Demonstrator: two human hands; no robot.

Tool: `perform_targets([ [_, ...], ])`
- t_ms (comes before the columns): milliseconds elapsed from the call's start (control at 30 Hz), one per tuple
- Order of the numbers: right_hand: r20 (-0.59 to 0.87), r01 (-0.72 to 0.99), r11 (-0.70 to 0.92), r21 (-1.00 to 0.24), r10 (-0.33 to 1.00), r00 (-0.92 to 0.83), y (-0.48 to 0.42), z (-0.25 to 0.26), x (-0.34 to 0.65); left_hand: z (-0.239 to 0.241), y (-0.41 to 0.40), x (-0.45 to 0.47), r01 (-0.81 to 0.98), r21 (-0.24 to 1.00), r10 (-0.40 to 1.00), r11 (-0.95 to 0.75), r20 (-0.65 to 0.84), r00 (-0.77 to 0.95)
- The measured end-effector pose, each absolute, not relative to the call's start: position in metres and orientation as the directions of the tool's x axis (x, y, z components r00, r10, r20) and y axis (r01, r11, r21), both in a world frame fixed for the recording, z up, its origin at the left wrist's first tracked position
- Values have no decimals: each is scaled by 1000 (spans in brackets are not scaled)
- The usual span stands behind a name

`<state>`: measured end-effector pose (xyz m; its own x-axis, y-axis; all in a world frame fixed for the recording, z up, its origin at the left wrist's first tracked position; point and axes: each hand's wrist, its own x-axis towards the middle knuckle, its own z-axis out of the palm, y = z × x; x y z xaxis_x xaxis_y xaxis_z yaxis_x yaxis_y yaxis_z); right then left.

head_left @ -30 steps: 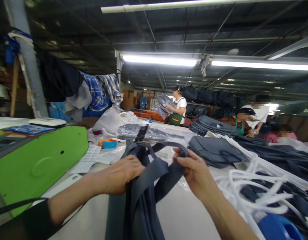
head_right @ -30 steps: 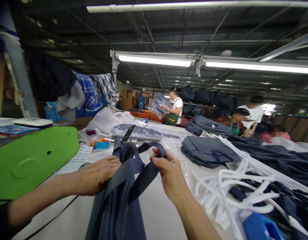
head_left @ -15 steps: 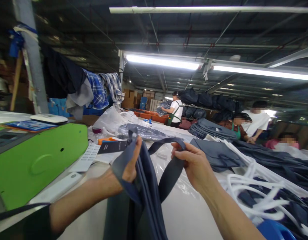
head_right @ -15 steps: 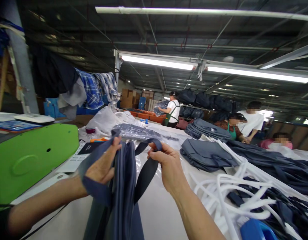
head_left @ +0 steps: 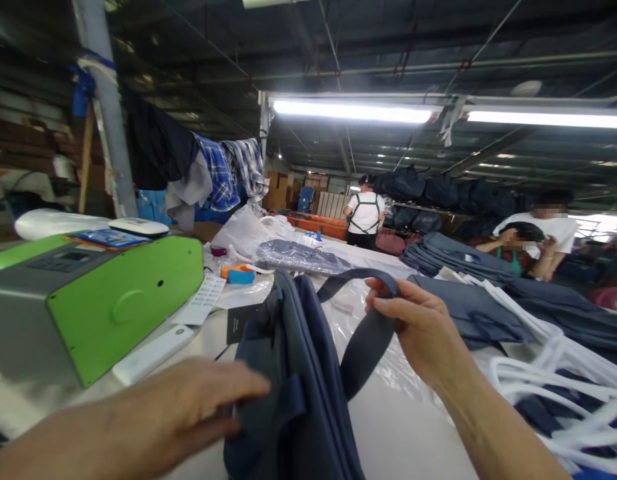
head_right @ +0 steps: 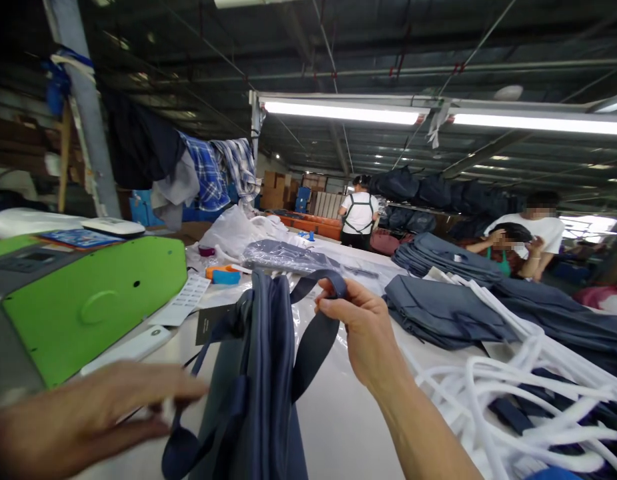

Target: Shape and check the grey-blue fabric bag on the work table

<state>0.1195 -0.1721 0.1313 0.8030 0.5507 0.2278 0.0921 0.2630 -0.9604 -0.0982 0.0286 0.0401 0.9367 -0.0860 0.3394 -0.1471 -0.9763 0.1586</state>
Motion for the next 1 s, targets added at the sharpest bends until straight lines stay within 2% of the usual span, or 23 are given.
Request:
perform_targets([
  [67, 238, 101, 265, -959, 562, 792, -171, 132, 116, 67, 33, -64, -160, 167, -103, -973, 307, 946],
  [167, 250, 133, 241, -962, 568, 784, -173, 134, 109, 90, 35, -10, -217, 75, -193, -973, 244, 950],
  [267, 270, 180, 209, -961, 577, 771, -174, 135, 102, 95, 27, 27, -336, -29, -337, -941, 121, 934],
  [367, 308, 239, 194, -951, 610, 730, -173, 137, 98, 97, 14, 48, -382, -153, -392, -911, 39, 919],
  [500, 375, 340, 182, -923, 632, 678, -172, 138, 93, 97, 6, 60, -415, -180, -420, -892, -6, 907],
  [567, 399, 478, 61, -876, 649, 648, -177, 134, 86, 96, 8, 62, -362, -182, -372, -914, 20, 928],
  [633, 376, 601, -136, -788, 665, 645, -185, 125, 76, 96, 11, 59, -286, -185, -304, -940, 76, 950],
  [733, 188, 608, -423, -673, 697, 692, -202, 112, 60, 100, 12, 52, -196, -176, -223, -965, 147, 964],
  [833, -35, 591, -569, -572, 737, 675, -222, 112, 51, 111, 6, 44, -144, -164, -174, -976, 187, 967],
  [900, -38, 627, -599, -499, 737, 674, -235, 120, 49, 121, -1, 39, -124, -158, -157, -980, 219, 963],
  [1000, 77, 673, -670, -313, 689, 721, -250, 127, 52, 138, -15, 32, -89, -141, -125, -986, 270, 955],
])
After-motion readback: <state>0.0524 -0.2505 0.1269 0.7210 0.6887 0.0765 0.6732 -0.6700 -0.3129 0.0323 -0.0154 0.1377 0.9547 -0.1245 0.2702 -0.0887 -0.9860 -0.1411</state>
